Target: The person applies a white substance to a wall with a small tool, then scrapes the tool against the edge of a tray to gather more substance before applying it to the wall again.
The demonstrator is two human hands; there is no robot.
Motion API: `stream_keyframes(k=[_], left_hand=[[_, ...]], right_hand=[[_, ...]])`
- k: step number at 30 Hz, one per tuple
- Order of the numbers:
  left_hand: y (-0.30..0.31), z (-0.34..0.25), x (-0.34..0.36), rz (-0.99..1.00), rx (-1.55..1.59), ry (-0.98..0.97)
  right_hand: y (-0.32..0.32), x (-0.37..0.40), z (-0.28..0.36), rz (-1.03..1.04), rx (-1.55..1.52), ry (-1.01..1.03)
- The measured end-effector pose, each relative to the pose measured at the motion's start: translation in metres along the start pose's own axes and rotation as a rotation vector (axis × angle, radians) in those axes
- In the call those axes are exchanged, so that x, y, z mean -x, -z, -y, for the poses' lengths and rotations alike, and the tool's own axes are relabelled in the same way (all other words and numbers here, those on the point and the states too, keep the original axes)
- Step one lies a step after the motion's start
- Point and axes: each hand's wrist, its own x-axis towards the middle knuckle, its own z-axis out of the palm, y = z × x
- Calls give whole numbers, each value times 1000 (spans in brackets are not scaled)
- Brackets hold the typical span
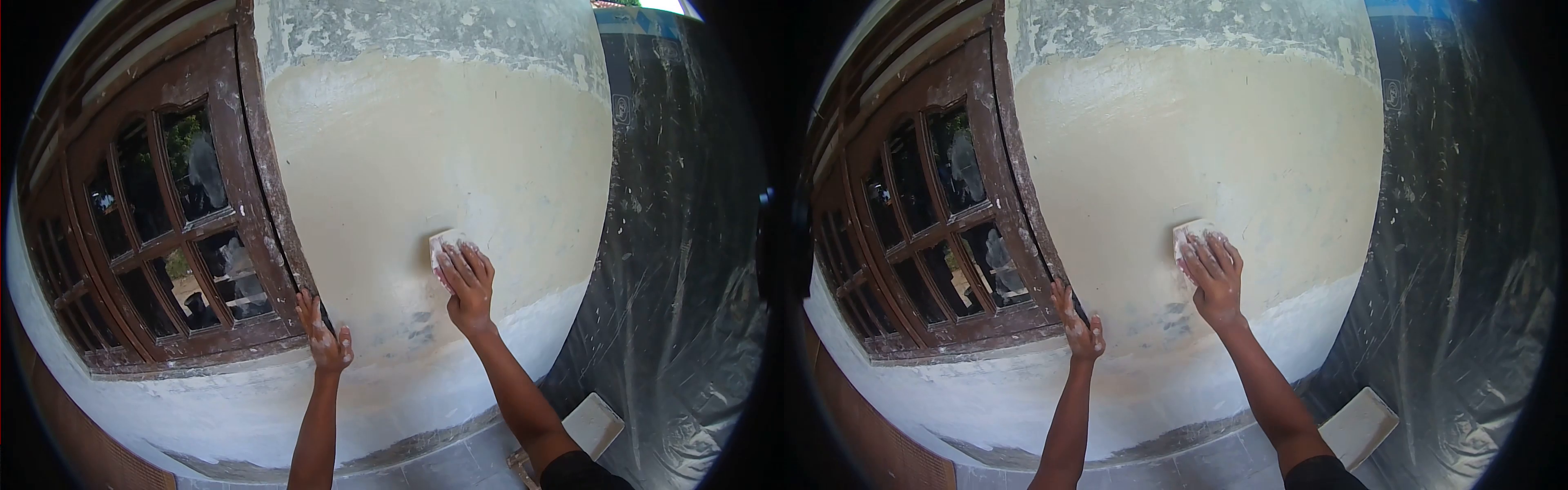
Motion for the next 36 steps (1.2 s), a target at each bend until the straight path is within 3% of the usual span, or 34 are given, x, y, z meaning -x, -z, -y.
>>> stream_keyframes(k=[4, 12, 15, 17, 23, 26, 29, 34, 36], left_hand=[[-1, 1, 1, 20, -8, 28], [-1, 0, 0, 17, -8, 20], [-1, -1, 0, 5, -11, 21], [-3, 0, -2, -20, -2, 9], [-2, 0, 1, -17, -16, 24], [0, -1, 1, 16, -37, 15], [-1, -1, 1, 25, -36, 43], [-2, -1, 1, -4, -22, 25], [-2, -1, 3, -5, -29, 7]], right_hand=[[-24, -37, -14, -27, 36, 45], [-11, 195, 27, 367, -9, -141], [2, 225, 36, 390, -41, -182], [8, 192, 36, 332, -60, -173], [-9, -25, -6, -61, 50, 1], [-23, -38, -17, -15, 54, 11], [-32, 38, -7, 116, 55, 14], [-4, 211, 33, 396, -3, -149], [6, 229, 39, 451, 4, -155]])
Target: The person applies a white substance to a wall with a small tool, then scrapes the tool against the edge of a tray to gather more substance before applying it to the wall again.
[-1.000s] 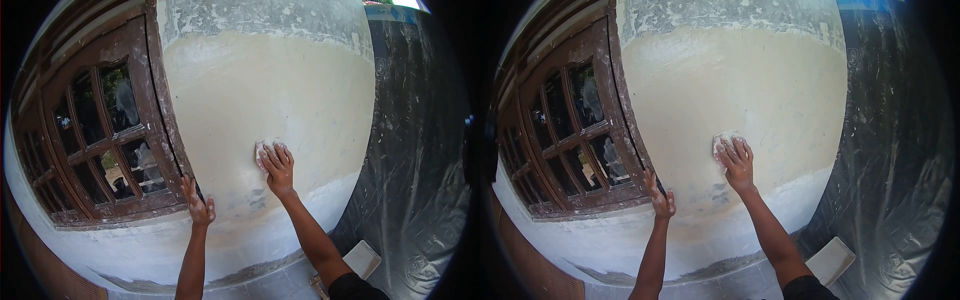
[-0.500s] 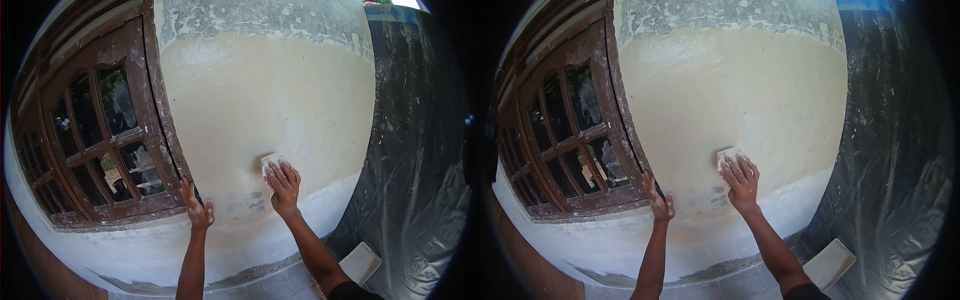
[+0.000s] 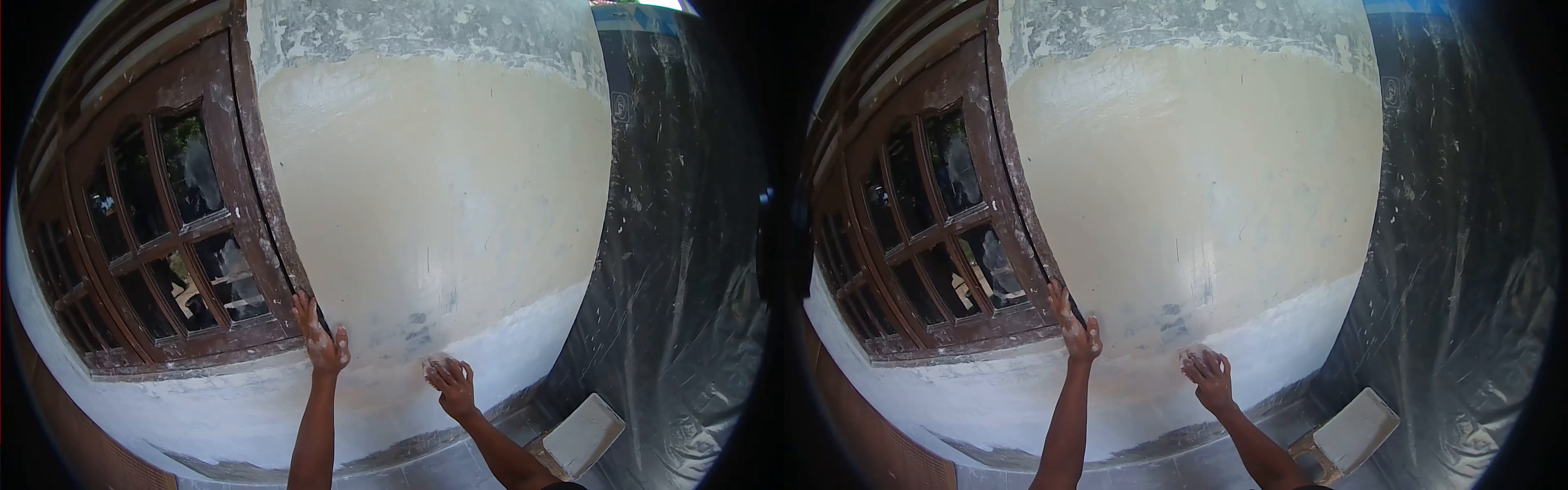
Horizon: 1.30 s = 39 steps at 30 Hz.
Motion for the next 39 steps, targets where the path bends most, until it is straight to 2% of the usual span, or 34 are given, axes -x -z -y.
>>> stream_keyframes(k=[2, 6, 9, 12, 16, 18, 21, 23, 28, 30, 32, 35, 39], left_hand=[[-1, 1, -4, -11, -9, -18], [1, -1, -1, 4, -12, 1], [0, -1, -2, 2, -23, 11], [1, -2, -3, 3, -18, 15], [0, 0, -3, -5, -14, -16], [1, -1, -2, -1, -15, -7], [0, -2, -2, -7, -8, -7], [-1, 1, -4, -17, -5, -14], [0, -2, -3, 8, -6, 25], [1, -1, -2, 8, -11, 21], [1, -1, -3, 9, -15, 14], [2, -3, -5, 15, -5, 31], [3, -4, -4, 18, -16, 31]], right_hand=[[9, -8, 1, -52, -54, -20], [76, -158, 4, -382, -31, 81], [90, -229, -8, -471, 68, 106], [68, -224, -13, -386, 66, 120], [9, -117, -11, -217, -27, 77], [0, -56, -1, -48, -15, 1], [-3, 4, 10, 0, -72, -30], [0, 2, 4, 27, -58, -31], [92, -186, -11, -434, -31, 129], [107, -241, -24, -524, 46, 156], [106, -257, -34, -489, 61, 172], [75, -218, -44, -353, 68, 165], [19, -72, -44, -120, -14, 54]])
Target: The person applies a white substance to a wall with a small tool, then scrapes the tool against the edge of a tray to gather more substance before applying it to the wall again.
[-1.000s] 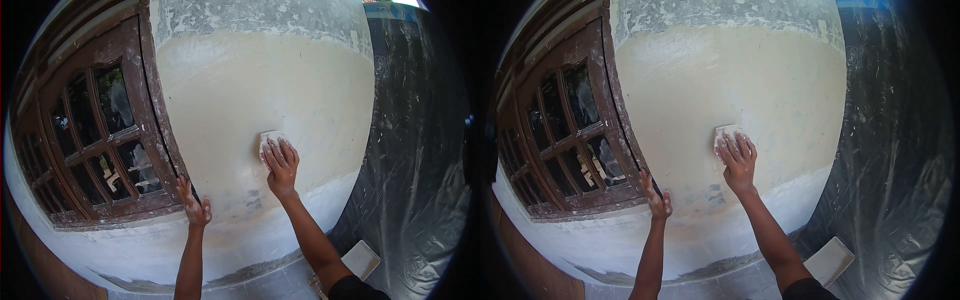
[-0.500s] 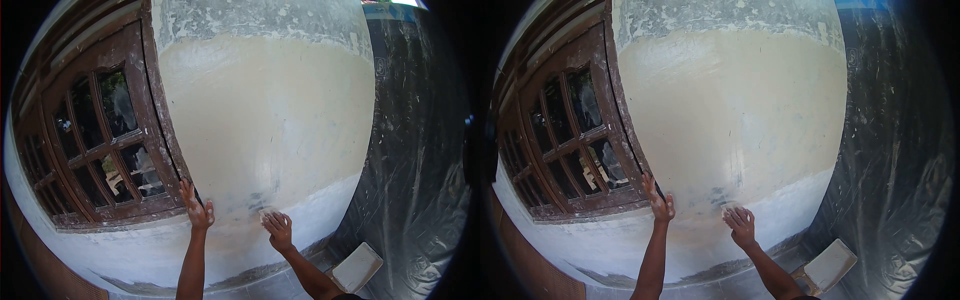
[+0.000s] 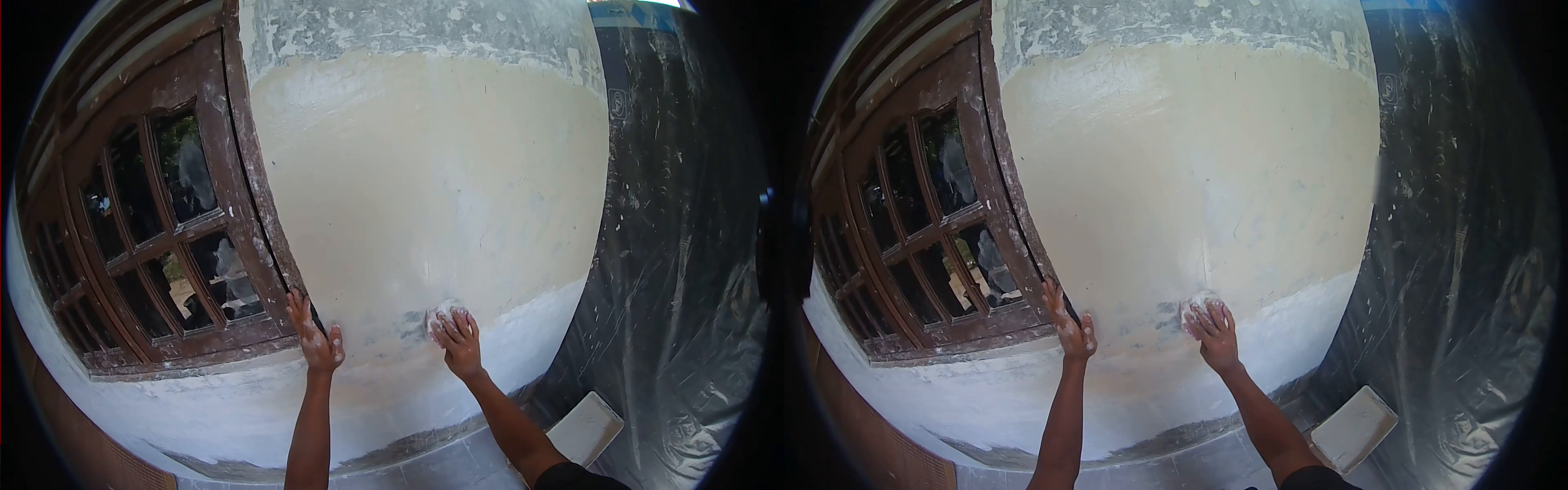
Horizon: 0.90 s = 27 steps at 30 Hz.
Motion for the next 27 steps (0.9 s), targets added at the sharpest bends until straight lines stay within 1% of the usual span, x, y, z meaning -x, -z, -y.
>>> stream_keyframes(k=[1, 4, 6, 7, 8, 9, 10, 12, 15, 17, 19, 21, 24, 25, 27], left_hand=[[0, -1, 0, 4, -1, 9], [-1, 0, 0, -2, -6, -7], [-1, -1, -1, -11, 12, -11], [-2, -2, -1, -21, 32, -12], [-3, -1, -3, -22, 34, -13], [-2, 0, -2, -14, 14, -16], [-1, 0, 0, -2, -7, -16], [-1, -2, 0, 4, -6, -6], [-2, 1, 2, 8, -4, 3], [-2, 2, 2, 15, 1, 6], [-2, 1, 1, 15, -5, 19], [-1, 0, 0, 6, 2, -3], [-1, 1, 3, 6, 5, -17], [-1, 2, 2, 9, 1, -12], [0, 2, 2, 3, 19, -23]], right_hand=[[-5, 41, 3, 105, 2, -32], [-7, 125, 11, 249, -43, -42], [-5, 120, 10, 207, -69, -58], [2, 112, 11, 168, -95, -73], [17, 74, 14, 110, -76, -65], [26, 37, 14, -16, -103, -60], [35, 1, 9, -102, -81, -14], [47, -58, 2, -256, -24, 7], [38, -88, -7, -257, 22, -34], [14, -58, -6, -174, 18, -81], [-13, -2, 8, -129, -25, -137], [-26, 61, 36, 27, -72, -186], [-37, 144, 69, 207, -154, -247], [-35, 140, 70, 201, -154, -247], [-24, 125, 73, 91, -258, -285]])
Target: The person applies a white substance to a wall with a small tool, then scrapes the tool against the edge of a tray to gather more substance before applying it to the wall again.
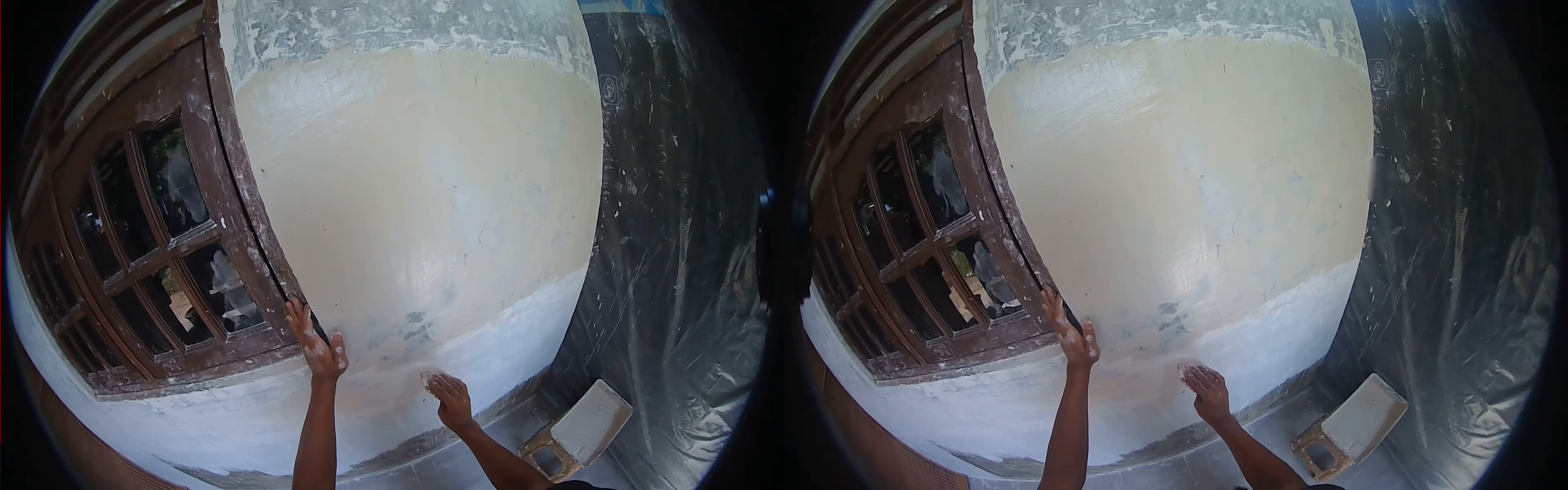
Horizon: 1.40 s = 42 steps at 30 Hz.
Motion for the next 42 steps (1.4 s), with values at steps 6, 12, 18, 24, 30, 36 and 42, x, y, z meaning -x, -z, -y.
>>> stream_keyframes(k=[6, 12, 18, 24, 30, 36, 42], left_hand=[[-1, 4, 2, 2, 35, 8], [-1, 5, 2, -2, 67, 11], [-3, 9, 10, 10, 70, 14], [-3, 8, 3, -1, 100, 7], [-1, 8, 5, 24, 104, 35], [0, 8, 3, 28, 125, 33], [-1, 10, 5, 25, 122, 6]], right_hand=[[106, -248, 48, -561, 182, 257], [96, -301, 37, -516, 370, 249], [-6, -93, 36, -197, 261, 86], [17, -110, 61, -247, 113, 111], [102, -308, 71, -633, 331, 218], [26, -214, 55, -441, 311, 117], [-39, -30, 73, -83, 128, 10]])
